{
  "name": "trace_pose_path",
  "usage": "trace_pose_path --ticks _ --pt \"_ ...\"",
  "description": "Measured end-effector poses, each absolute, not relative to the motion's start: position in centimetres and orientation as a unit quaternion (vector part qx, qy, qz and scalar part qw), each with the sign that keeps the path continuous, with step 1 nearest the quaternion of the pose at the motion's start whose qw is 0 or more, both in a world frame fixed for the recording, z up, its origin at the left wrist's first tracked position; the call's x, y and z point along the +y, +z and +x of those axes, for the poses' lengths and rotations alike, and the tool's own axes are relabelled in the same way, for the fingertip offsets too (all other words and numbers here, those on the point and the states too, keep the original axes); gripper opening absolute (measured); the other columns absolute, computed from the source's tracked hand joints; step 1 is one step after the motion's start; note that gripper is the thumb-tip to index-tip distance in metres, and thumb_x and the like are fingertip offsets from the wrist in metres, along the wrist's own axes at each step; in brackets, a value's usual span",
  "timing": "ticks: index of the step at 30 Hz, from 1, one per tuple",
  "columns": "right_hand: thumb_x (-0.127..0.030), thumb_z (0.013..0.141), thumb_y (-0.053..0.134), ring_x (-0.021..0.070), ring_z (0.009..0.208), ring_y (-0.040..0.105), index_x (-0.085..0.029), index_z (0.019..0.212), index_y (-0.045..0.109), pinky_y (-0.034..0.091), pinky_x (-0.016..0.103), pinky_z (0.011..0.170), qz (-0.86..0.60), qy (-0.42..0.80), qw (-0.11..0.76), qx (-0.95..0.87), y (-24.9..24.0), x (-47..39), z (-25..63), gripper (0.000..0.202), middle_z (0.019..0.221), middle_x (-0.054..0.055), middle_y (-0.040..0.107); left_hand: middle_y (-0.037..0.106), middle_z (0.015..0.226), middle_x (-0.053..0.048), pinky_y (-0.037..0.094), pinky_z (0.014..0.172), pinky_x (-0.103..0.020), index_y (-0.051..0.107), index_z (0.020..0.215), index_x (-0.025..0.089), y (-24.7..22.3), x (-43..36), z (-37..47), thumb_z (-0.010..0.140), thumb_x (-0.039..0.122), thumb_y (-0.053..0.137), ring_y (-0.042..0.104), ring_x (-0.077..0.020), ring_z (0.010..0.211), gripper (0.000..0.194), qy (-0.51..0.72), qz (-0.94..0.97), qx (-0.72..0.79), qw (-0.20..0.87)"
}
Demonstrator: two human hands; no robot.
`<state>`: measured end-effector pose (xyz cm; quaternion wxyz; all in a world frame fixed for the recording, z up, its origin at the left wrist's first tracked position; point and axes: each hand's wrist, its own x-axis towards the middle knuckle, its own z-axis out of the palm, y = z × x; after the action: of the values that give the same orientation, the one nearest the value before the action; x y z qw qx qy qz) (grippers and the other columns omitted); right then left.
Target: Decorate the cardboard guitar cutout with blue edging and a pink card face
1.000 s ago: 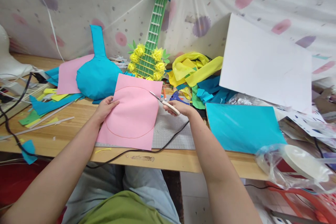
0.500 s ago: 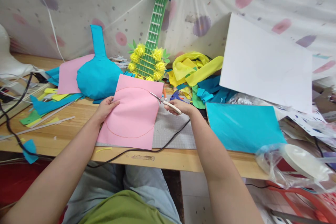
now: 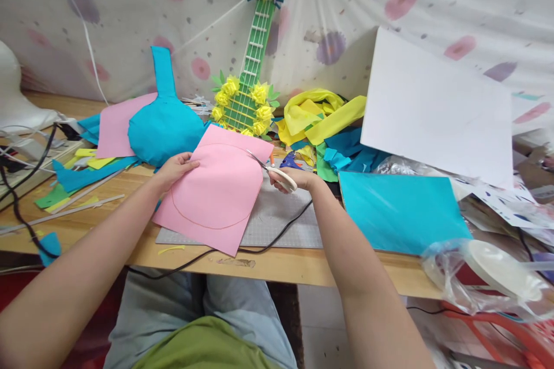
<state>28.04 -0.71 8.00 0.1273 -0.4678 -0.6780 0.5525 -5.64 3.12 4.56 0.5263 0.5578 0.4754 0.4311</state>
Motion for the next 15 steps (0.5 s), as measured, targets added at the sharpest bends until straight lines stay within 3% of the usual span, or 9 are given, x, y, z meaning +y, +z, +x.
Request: trace_pose_path --ticks 5,15 --pt "-0.072 0.063 0.053 0.0074 0.047 0.042 -0.017 0.073 0.047 0.034 0.021 0.042 -0.444 0.571 0.138 -0.676 7.6 -0.6 27.2 0.056 0.056 -0.004 0.046 0.065 0.077 -0.001 0.043 0.056 -0.024 0.06 0.088 0.015 6.2 3.0 -5.5 0.051 0.043 0.075 0.057 -0.0143 0.062 0.049 0.389 0.584 0.482 0.525" --pt "-0.07 0.061 0.058 0.006 0.042 0.04 -0.017 0.075 0.045 0.029 0.02 0.039 -0.446 0.586 0.167 -0.655 7.0 -0.8 27.3 0.056 0.053 -0.006 0.044 0.066 0.077 0.001 0.044 0.058 -0.023 0.059 0.085 0.015 5.2 2.3 -5.2 0.048 0.041 0.077 0.058 -0.0126 0.063 0.049 0.421 0.551 0.47 0.546"
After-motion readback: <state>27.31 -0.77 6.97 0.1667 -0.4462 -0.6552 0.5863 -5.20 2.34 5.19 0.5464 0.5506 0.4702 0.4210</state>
